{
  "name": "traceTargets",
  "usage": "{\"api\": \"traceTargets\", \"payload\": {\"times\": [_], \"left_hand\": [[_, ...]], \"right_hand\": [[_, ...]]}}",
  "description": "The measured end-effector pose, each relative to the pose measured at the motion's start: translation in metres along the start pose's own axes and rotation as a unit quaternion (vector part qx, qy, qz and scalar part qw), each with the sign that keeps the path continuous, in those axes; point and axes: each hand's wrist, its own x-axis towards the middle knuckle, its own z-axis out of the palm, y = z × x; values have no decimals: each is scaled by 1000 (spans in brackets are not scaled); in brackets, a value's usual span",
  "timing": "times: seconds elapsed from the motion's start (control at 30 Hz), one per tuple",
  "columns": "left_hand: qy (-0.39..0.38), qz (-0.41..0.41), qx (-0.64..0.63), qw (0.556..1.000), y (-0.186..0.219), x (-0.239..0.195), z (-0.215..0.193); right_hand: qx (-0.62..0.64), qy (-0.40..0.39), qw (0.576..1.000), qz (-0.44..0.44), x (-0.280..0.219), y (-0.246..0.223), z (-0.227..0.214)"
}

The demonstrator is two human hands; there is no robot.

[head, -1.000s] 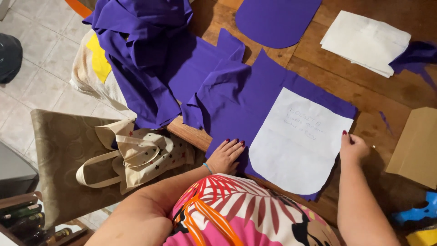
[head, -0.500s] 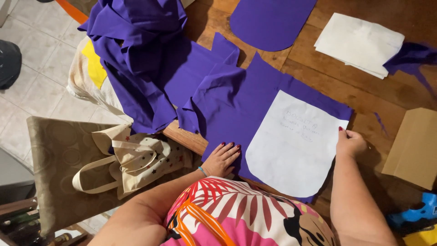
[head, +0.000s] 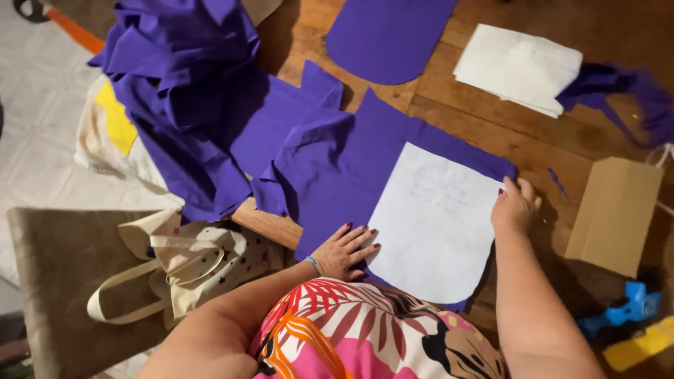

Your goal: Cutting out a pattern from purple fabric using a rotary cutter on a wooden table.

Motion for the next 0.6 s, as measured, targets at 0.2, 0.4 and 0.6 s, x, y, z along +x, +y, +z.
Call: {"api": "traceTargets", "payload": {"times": [0.2, 0.4, 0.6], "left_hand": [[1, -1, -3, 1000, -1, 1, 3], [-24, -3, 5, 1000, -1, 0, 0], [-32, -1, 2, 999, -2, -2, 0]], "right_hand": [[-37, -113, 990, 70, -20, -45, -67], [-33, 110, 976, -184, -97, -30, -38], [-9, 27, 987, -160, -187, -40, -49]]}}
